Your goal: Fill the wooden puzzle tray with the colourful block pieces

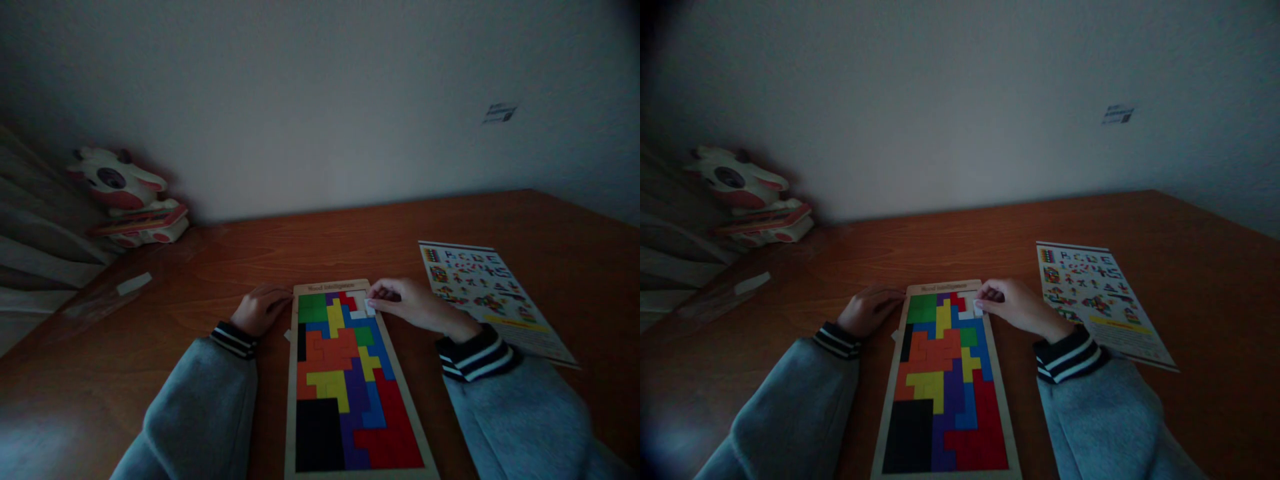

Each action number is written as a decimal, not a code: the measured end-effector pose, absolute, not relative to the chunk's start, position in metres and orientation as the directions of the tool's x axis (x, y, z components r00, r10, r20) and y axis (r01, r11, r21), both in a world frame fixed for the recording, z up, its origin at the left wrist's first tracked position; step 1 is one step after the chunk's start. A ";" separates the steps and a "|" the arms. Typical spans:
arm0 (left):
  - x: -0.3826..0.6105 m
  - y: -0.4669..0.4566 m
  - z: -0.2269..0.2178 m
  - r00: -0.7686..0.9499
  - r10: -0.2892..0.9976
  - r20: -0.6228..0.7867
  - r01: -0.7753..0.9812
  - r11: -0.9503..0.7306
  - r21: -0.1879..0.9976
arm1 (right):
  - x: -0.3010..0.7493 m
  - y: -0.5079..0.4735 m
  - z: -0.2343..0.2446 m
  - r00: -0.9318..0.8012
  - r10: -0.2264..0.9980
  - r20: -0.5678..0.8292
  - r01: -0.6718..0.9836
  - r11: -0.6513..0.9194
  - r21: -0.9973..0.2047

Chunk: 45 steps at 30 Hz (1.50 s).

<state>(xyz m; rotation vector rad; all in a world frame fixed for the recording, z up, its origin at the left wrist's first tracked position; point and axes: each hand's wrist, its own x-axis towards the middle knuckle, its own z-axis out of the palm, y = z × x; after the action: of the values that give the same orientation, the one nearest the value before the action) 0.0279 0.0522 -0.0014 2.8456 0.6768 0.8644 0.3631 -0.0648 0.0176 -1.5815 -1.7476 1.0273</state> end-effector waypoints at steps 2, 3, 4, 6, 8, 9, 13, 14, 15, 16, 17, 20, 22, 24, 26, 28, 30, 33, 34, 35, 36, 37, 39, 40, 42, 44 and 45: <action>0.028 0.052 -0.001 0.741 0.436 0.511 0.384 -0.899 0.210 | 0.361 -0.065 0.016 -0.142 0.987 -0.075 0.606 0.027 -0.795; 0.028 0.052 -0.002 0.739 0.434 0.515 0.382 -0.900 0.211 | 0.361 -0.065 0.015 -0.142 0.988 -0.067 0.625 0.037 -0.780; 0.028 0.053 -0.002 0.738 0.431 0.519 0.379 -0.901 0.209 | 0.361 -0.065 0.015 -0.144 0.988 -0.061 0.637 0.045 -0.769; 0.028 0.053 -0.003 0.740 0.421 0.524 0.372 -0.906 0.202 | 0.360 -0.065 0.015 -0.146 0.988 -0.049 0.645 0.057 -0.762; 0.028 0.053 -0.003 0.742 0.423 0.520 0.375 -0.905 0.201 | 0.359 -0.065 0.015 -0.138 0.989 -0.045 0.645 0.056 -0.762; 0.028 0.053 -0.003 0.739 0.430 0.519 0.380 -0.902 0.205 | 0.359 -0.065 0.014 -0.137 0.990 -0.046 0.647 0.054 -0.760; 0.029 0.052 -0.002 0.733 0.443 0.516 0.388 -0.896 0.218 | 0.361 -0.065 0.014 -0.176 0.983 -0.059 0.653 0.072 -0.754; 0.030 0.051 -0.002 0.732 0.442 0.519 0.386 -0.896 0.219 | 0.361 -0.065 0.014 -0.183 0.981 -0.060 0.648 0.075 -0.758; 0.030 0.051 -0.002 0.730 0.440 0.523 0.385 -0.897 0.219 | 0.362 -0.065 0.014 -0.181 0.982 -0.057 0.640 0.073 -0.765; 0.030 0.051 -0.002 0.727 0.440 0.526 0.384 -0.897 0.219 | 0.363 -0.065 0.014 -0.166 0.985 -0.049 0.631 0.068 -0.773; 0.029 0.051 -0.002 0.726 0.443 0.527 0.387 -0.896 0.220 | 0.363 -0.065 0.015 -0.143 0.989 -0.036 0.623 0.062 -0.780; 0.029 0.052 -0.002 0.715 0.457 0.529 0.411 -0.887 0.212 | 0.362 -0.064 0.017 -0.041 0.998 0.037 0.624 0.055 -0.780; 0.030 0.051 0.000 0.696 0.465 0.547 0.429 -0.880 0.203 | 0.359 -0.064 0.019 0.021 0.996 0.088 0.629 0.055 -0.775; 0.034 0.048 0.003 0.668 0.464 0.581 0.436 -0.878 0.200 | 0.352 -0.064 0.022 0.050 0.990 0.130 0.622 0.071 -0.780; 0.040 0.041 0.008 0.626 0.462 0.629 0.436 -0.875 0.209 | 0.342 -0.066 0.026 0.026 0.988 0.149 0.589 0.106 -0.801; 0.048 0.031 0.012 0.577 0.441 0.687 0.409 -0.884 0.224 | 0.328 -0.069 0.029 -0.034 0.989 0.142 0.523 0.139 -0.841; 0.056 0.019 0.013 0.568 0.384 0.728 0.336 -0.916 0.220 | 0.314 -0.073 0.033 -0.095 0.988 0.121 0.447 0.151 -0.882; 0.064 0.004 0.012 0.614 0.288 0.735 0.231 -0.956 0.181 | 0.296 -0.078 0.034 -0.212 0.973 0.094 0.355 0.167 -0.920; 0.066 0.000 0.012 0.624 0.266 0.735 0.214 -0.962 0.167 | 0.292 -0.079 0.034 -0.239 0.966 0.097 0.334 0.176 -0.926; 0.067 -0.003 0.012 0.626 0.249 0.739 0.203 -0.967 0.155 | 0.289 -0.080 0.033 -0.254 0.961 0.105 0.317 0.186 -0.930; 0.069 -0.006 0.012 0.623 0.237 0.746 0.197 -0.970 0.144 | 0.287 -0.080 0.032 -0.258 0.960 0.114 0.306 0.193 -0.932; 0.070 -0.007 0.013 0.614 0.232 0.755 0.195 -0.971 0.140 | 0.286 -0.080 0.030 -0.250 0.961 0.120 0.302 0.195 -0.933; 0.071 -0.009 0.016 0.593 0.225 0.773 0.190 -0.972 0.138 | 0.283 -0.080 0.027 -0.205 0.970 0.130 0.298 0.188 -0.936; 0.072 -0.010 0.017 0.588 0.223 0.778 0.185 -0.973 0.139 | 0.282 -0.079 0.025 -0.178 0.975 0.130 0.294 0.179 -0.939; 0.073 -0.011 0.019 0.589 0.212 0.780 0.171 -0.976 0.136 | 0.279 -0.079 0.023 -0.141 0.982 0.124 0.279 0.160 -0.947; 0.074 -0.011 0.020 0.599 0.205 0.775 0.170 -0.977 0.127 | 0.278 -0.078 0.023 -0.160 0.981 0.112 0.265 0.152 -0.952; 0.073 -0.011 0.021 0.605 0.210 0.768 0.181 -0.976 0.125 | 0.279 -0.077 0.024 -0.178 0.978 0.109 0.265 0.154 -0.952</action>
<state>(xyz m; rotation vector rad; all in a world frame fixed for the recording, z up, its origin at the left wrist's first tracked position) 0.0731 -0.0110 0.0209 2.7829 0.3394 1.3394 0.2786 -0.0773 0.0240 -1.2271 -1.5986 1.0788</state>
